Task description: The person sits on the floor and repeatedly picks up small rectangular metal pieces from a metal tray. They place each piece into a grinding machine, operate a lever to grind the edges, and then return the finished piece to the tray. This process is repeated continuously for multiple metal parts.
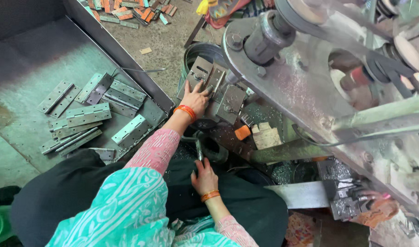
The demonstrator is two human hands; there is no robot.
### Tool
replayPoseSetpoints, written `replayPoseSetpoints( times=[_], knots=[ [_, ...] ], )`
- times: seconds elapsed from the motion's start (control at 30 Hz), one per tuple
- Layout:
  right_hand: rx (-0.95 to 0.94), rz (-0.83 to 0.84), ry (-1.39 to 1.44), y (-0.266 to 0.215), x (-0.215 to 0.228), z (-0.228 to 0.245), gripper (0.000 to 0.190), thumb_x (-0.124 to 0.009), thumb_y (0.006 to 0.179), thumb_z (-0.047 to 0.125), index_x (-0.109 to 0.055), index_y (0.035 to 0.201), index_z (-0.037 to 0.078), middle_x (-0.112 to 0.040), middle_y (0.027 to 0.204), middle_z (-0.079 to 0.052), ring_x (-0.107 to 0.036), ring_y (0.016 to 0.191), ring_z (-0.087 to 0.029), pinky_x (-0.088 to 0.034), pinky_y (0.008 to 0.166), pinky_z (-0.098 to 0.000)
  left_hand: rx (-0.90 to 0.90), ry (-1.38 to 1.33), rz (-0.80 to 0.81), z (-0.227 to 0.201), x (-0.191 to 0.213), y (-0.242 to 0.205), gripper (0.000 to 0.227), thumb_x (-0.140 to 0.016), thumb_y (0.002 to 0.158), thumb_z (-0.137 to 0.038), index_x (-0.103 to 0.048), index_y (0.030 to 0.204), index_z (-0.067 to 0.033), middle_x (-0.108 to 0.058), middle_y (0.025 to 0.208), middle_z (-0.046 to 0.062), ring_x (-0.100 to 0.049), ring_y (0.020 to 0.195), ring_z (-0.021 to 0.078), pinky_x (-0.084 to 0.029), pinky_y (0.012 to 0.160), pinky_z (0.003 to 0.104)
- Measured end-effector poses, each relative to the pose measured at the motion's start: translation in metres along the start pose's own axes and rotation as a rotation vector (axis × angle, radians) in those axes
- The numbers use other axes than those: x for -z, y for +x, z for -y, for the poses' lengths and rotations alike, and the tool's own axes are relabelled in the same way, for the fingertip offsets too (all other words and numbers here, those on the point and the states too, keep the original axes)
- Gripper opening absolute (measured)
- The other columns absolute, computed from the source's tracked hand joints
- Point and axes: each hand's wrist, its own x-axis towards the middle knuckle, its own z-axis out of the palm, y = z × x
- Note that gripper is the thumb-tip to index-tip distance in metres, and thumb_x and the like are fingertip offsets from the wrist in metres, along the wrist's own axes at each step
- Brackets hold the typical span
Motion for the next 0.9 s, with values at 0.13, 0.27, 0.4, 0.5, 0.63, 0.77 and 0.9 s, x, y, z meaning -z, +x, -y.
replayPoseSetpoints(
  times=[0.13,0.27,0.4,0.5,0.63,0.77,0.9],
  knots=[
    [-0.042,0.077,0.046,0.004,0.025,0.012,0.051,-0.074,0.079,0.022,-0.061,0.128,0.017,-0.052,0.143,-0.020,-0.064,0.109,-0.042,-0.056,0.082,-0.0527,0.069,0.020,-0.066,-0.022,0.005,-0.018,0.033,-0.052,0.096,-0.023,-0.074,0.120,-0.0152,-0.056,0.146,0.001,-0.021,0.156,0.0344,-0.007,0.115,0.080],
    [-0.022,0.153,0.015,0.032,0.078,0.028,0.046,-0.072,0.085,0.028,-0.061,0.129,0.018,-0.062,0.130,-0.015,-0.067,0.108,-0.040,-0.056,0.085,-0.0513,0.112,0.038,-0.076,-0.024,0.009,-0.016,0.037,-0.049,0.096,-0.026,-0.074,0.120,-0.0133,-0.057,0.143,0.002,-0.022,0.154,0.0360,-0.006,0.113,0.081],
    [-0.035,0.230,-0.083,0.054,0.111,0.041,0.054,-0.072,0.089,0.032,-0.056,0.139,0.018,-0.063,0.124,-0.018,-0.068,0.103,-0.042,-0.056,0.087,-0.0520,0.162,0.041,-0.095,-0.023,0.012,0.006,0.040,-0.048,0.095,-0.026,-0.073,0.123,-0.0126,-0.056,0.144,0.001,-0.022,0.153,0.0370,-0.005,0.113,0.081],
    [-0.058,0.253,-0.088,0.050,0.091,0.032,0.053,-0.073,0.085,0.030,-0.058,0.135,0.018,-0.061,0.128,-0.017,-0.068,0.104,-0.041,-0.056,0.086,-0.0517,0.166,0.050,0.004,-0.020,0.013,0.020,0.039,-0.048,0.096,-0.026,-0.072,0.124,-0.0135,-0.053,0.149,0.002,-0.020,0.154,0.0379,-0.004,0.112,0.080],
    [0.076,-0.027,0.029,-0.005,0.013,0.013,0.057,-0.073,0.079,0.022,-0.058,0.133,0.015,-0.051,0.140,-0.024,-0.064,0.107,-0.043,-0.057,0.081,-0.0517,0.151,0.039,-0.099,-0.017,-0.003,0.019,0.040,-0.048,0.096,-0.026,-0.073,0.124,-0.0126,-0.055,0.148,0.002,-0.022,0.153,0.0363,-0.004,0.113,0.080],
    [-0.011,0.041,0.015,-0.010,-0.019,-0.010,0.053,-0.074,0.081,0.025,-0.059,0.131,0.019,-0.051,0.144,-0.019,-0.064,0.112,-0.040,-0.056,0.086,-0.0510,0.176,0.027,-0.160,-0.015,-0.007,0.020,0.040,-0.049,0.095,-0.026,-0.072,0.125,-0.0127,-0.055,0.147,0.001,-0.023,0.152,0.0358,-0.006,0.113,0.080],
    [0.015,0.045,0.046,-0.001,-0.007,-0.013,0.054,-0.074,0.080,0.025,-0.058,0.132,0.020,-0.050,0.144,-0.020,-0.063,0.112,-0.042,-0.056,0.085,-0.0515,0.175,-0.081,-0.135,-0.017,0.007,0.003,0.032,-0.052,0.098,-0.028,-0.073,0.118,-0.0141,-0.053,0.150,0.001,-0.025,0.154,0.0355,-0.009,0.113,0.079]
  ],
)
